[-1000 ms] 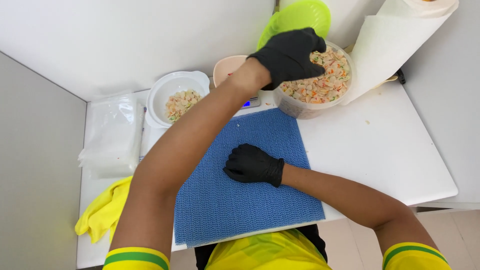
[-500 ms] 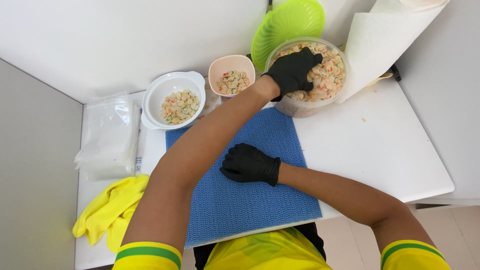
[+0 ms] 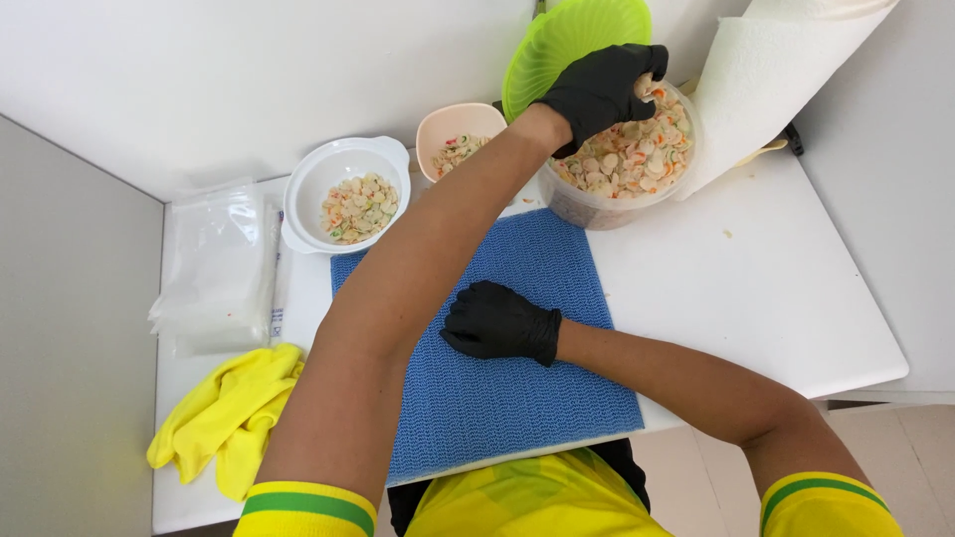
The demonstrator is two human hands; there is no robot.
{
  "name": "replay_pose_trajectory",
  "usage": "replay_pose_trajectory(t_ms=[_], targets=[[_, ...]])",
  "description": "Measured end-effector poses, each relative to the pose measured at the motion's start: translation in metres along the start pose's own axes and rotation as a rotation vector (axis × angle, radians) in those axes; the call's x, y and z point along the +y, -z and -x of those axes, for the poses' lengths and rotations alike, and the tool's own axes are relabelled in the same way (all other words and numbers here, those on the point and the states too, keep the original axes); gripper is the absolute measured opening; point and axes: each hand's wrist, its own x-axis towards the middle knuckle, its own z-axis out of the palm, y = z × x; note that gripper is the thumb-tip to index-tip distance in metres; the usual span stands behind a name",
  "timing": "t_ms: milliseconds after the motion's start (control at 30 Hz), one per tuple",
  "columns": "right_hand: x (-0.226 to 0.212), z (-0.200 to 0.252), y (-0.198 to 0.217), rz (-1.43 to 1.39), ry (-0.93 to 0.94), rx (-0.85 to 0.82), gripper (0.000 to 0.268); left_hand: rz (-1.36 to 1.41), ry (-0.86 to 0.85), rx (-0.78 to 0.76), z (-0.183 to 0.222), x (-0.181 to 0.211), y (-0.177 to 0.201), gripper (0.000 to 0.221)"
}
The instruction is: Portioning a food mixture from a large container into a smaller bowl using gloved hands, monitored by a digital scale.
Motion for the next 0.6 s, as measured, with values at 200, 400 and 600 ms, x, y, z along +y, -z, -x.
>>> replay_pose_trajectory(t_ms=[200, 400, 600], targets=[[0.0, 0.0, -0.002, 0.004, -0.028, -0.034, 0.035, -0.011, 0.032, -0.019, -0.007, -0.004, -0.006, 0.037], [-0.006, -0.004, 0.005, 0.037, 0.007, 0.003, 0.035, 0.002, -0.046, 0.025, 0.006, 0.0, 0.042, 0.027], [-0.009, -0.005, 0.006, 0.007, -0.002, 0.048, 0.034, 0.007, -0.058, 0.148, 0.061, -0.012, 0.123, 0.023]])
